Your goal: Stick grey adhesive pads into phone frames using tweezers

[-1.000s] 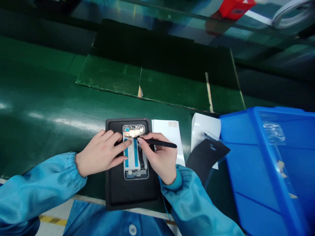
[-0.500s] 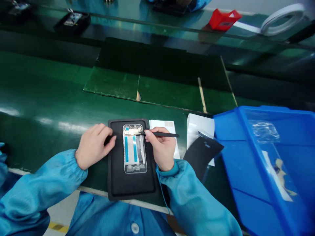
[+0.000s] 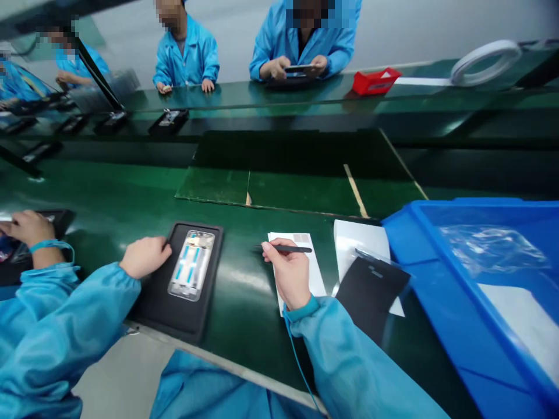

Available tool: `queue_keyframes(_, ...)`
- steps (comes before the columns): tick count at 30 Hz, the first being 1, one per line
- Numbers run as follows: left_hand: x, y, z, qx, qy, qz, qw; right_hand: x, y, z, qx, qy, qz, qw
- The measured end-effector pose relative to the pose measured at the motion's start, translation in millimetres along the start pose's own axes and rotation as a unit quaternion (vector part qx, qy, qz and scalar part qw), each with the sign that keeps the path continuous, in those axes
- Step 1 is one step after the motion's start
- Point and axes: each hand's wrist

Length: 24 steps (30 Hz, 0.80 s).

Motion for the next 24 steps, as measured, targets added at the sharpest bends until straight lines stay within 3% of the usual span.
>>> queue_keyframes(3,14,43,23.7,0.038,-0.057,0.093,0.993,0,-2,-2,0.005,0.011,-0.006,1.0)
queue_keyframes(5,17,45,36.5,0.054,-0.153,0.112,0.98,0,-1,-4,0.021,0.01,-0.003,1.0)
queue_keyframes(8,15,-1,38.3,0.011,-0.252,0.038,0.967,2,12,-5,0.052,-0.009,0.015,0.999)
queue_keyframes(10,11,-53,27.3,-0.054,-0.249,-0.106,0.961,7,26,-1,0.07,-0.043,0.033,0.996)
queue_keyframes(12,6,-108,11.8,-0.126,-0.228,-0.25,0.932,14,42,9,0.086,-0.083,0.049,0.992)
queue_keyframes(14,6,-155,-2.2,-0.175,-0.229,-0.325,0.901,22,54,21,0.092,-0.109,0.059,0.988)
queue_keyframes(16,10,-189,-11.4,-0.203,-0.237,-0.362,0.878,29,60,35,0.051,-0.111,0.088,0.989)
queue_keyframes(19,21,-210,-17.4,-0.202,-0.247,-0.401,0.859,32,62,52,-0.07,-0.081,0.168,0.98)
queue_keyframes(24,55,-192,-29.5,-0.173,-0.267,-0.459,0.829,16,56,64,-0.202,-0.058,0.283,0.936)
Point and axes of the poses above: each hand's wrist, its own x-axis towards the middle knuckle, its own z-axis out of the back of the hand, y = z × x, and after that the axes turned 2 degrees about -z, right-handed
